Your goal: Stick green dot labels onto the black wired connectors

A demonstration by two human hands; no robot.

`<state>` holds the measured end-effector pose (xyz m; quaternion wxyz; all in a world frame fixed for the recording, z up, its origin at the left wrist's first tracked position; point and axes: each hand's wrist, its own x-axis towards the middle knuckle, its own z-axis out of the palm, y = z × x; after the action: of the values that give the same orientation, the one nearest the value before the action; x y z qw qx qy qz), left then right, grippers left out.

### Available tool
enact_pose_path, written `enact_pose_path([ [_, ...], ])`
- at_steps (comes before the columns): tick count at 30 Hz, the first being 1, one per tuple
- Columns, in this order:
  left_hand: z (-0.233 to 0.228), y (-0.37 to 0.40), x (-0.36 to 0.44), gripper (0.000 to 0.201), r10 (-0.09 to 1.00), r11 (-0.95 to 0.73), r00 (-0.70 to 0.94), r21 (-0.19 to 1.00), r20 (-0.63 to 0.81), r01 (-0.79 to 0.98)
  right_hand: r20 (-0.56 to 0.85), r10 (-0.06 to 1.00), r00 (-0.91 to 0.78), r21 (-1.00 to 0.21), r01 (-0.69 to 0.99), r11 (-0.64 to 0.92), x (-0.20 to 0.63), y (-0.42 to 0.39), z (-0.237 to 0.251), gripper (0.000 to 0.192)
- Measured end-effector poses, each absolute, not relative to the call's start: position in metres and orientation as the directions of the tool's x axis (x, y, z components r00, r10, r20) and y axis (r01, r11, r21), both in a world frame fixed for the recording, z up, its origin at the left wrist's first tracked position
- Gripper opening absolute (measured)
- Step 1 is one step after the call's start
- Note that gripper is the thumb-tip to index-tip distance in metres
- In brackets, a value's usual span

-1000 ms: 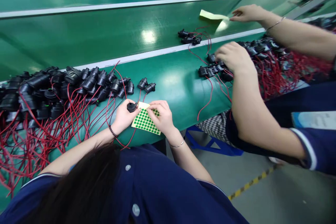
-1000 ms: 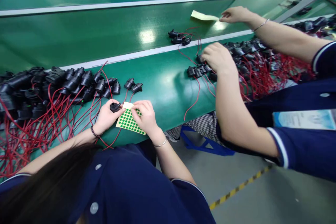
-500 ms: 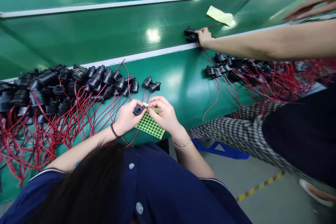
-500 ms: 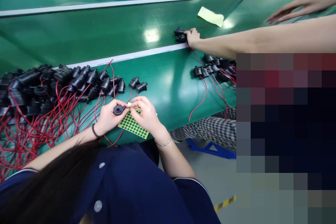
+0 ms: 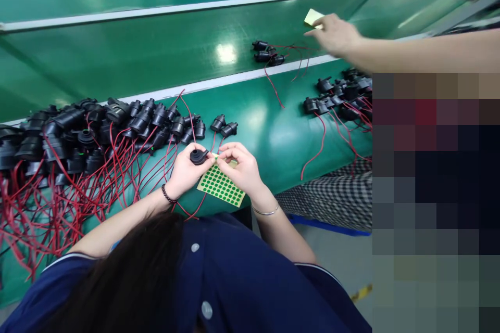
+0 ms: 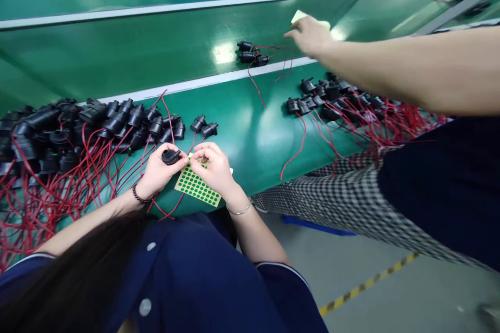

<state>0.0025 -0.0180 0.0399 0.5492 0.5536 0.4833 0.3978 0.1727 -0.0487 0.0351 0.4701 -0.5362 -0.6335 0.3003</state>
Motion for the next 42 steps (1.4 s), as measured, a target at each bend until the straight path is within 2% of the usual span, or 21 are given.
enact_pose_path([
  [4,0.038,-0.02,0.003,0.023,0.969,-0.001,0.244,0.989,-0.036,0.148,0.234,0.971,0.046,-0.921,0.331,0.207,0.172,-0.049,0.037,0.008],
  [7,0.031,-0.022,0.002,0.023,0.965,-0.128,0.251,0.966,0.07,0.225,0.157,0.984,0.082,-0.969,0.206,0.137,0.174,-0.05,0.04,0.008],
  [11,0.019,-0.021,0.0,0.024,0.932,-0.319,0.279,0.889,0.231,0.329,-0.005,1.0,-0.017,-1.0,-0.02,-0.005,0.174,-0.05,0.041,0.011],
  [15,0.012,-0.02,0.0,0.028,0.884,-0.446,0.31,0.829,0.349,0.338,-0.085,0.995,-0.061,-0.989,-0.12,-0.092,0.168,-0.05,0.038,0.012],
  [20,0.01,-0.02,0.0,0.038,0.836,-0.534,0.349,0.774,0.423,0.34,-0.101,0.993,-0.057,-0.986,-0.126,-0.107,0.161,-0.051,0.036,0.014],
  [30,0.007,-0.021,-0.001,0.04,0.799,-0.589,0.387,0.729,0.46,0.35,-0.088,0.996,-0.026,-0.991,-0.1,-0.09,0.159,-0.053,0.039,0.011],
  [42,0.002,-0.025,0.001,0.044,0.749,-0.662,0.349,0.658,0.562,0.36,-0.055,0.995,0.082,-0.998,-0.005,-0.055,0.15,-0.055,0.04,0.013],
])
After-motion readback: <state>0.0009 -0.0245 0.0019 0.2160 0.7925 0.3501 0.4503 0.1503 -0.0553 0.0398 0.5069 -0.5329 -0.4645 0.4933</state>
